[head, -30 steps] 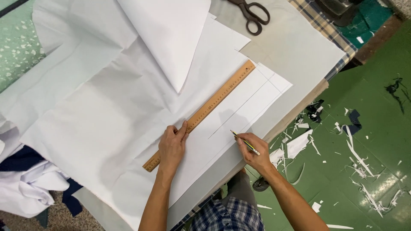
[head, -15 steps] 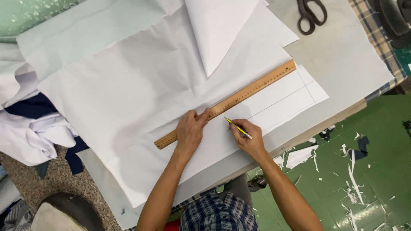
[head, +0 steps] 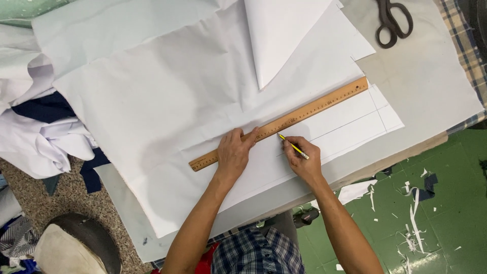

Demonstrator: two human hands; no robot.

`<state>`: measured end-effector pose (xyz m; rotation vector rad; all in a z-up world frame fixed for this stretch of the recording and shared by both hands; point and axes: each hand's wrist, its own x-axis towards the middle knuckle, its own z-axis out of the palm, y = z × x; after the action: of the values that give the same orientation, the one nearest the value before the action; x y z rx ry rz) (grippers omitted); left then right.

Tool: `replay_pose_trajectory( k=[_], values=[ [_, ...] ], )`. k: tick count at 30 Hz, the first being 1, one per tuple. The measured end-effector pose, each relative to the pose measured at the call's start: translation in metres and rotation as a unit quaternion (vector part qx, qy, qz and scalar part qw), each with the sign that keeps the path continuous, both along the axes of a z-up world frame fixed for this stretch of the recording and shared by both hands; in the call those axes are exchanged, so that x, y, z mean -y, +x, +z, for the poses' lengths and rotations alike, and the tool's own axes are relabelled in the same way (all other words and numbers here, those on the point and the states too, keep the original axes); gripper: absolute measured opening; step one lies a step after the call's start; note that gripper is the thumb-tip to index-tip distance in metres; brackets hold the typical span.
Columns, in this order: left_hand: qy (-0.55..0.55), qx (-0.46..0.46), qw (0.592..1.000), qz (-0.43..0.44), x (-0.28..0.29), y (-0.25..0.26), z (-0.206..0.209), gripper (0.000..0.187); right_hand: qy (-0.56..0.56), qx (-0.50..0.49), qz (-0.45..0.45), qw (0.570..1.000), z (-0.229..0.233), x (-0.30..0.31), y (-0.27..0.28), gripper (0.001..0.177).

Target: The person uses a wooden ruler and a yellow pencil to draw a grid of straight lines on a large piece of white fabric laid out on a table. They repeatedly reposition the ruler to create intersecting horizontal and vertical lines across the fabric surface.

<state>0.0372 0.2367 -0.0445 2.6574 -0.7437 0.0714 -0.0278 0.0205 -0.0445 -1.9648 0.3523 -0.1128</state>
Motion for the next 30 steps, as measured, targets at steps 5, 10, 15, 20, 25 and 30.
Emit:
replay_pose_trajectory(
  k=[5,10,15,20,25,30],
  values=[
    [-0.009,-0.007,1.000,-0.001,0.000,-0.001,0.000,0.030,0.007,0.014,-0.006,1.000,0.002,0.002,0.001,0.014],
    [-0.011,-0.008,1.000,-0.001,-0.001,-0.001,-0.004,0.031,0.023,0.022,-0.006,0.999,-0.004,0.004,0.000,0.014],
    [0.001,0.002,1.000,-0.004,-0.002,-0.003,-0.012,0.032,0.019,0.013,0.009,1.000,0.008,0.002,0.004,0.015],
    [0.003,-0.004,1.000,-0.005,-0.001,-0.001,-0.006,0.032,0.022,-0.002,0.014,1.000,0.006,0.002,0.006,0.016],
    [0.004,0.000,1.000,-0.002,-0.001,-0.001,-0.009,0.031,-0.005,-0.019,0.033,0.999,0.020,0.005,0.009,0.017],
    [-0.002,-0.003,1.000,0.006,0.000,-0.003,-0.007,0.032,0.047,-0.033,-0.018,0.998,0.051,0.017,-0.005,0.016]
  ],
)
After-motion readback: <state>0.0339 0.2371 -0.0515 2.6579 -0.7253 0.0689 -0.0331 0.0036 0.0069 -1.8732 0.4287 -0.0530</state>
